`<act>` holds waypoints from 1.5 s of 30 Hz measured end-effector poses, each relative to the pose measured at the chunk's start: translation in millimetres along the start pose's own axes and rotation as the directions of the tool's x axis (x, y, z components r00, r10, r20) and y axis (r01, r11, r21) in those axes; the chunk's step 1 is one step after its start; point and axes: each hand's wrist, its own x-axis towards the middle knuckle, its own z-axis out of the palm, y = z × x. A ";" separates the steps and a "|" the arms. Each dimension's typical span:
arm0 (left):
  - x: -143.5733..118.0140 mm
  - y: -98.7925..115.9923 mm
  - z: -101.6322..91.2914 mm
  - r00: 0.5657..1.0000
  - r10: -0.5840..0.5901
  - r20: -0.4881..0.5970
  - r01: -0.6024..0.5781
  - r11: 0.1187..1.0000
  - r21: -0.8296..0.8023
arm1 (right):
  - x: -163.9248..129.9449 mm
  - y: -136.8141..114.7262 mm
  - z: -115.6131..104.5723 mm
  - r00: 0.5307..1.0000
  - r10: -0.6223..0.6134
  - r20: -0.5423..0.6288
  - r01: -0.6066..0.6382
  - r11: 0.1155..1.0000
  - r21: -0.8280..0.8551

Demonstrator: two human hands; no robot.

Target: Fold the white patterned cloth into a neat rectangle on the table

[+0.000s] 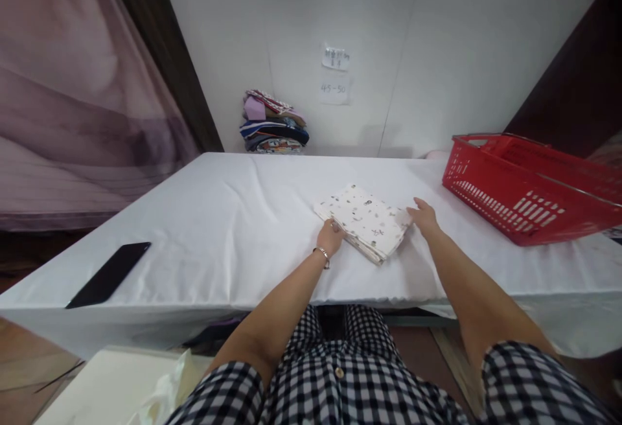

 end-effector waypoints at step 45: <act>17.5 -9.2 -46.9 0.722 0.582 0.374 -0.684 0.682 0.260 | -107.4 -20.1 -3.1 0.710 -0.378 0.594 0.680 0.585 -0.441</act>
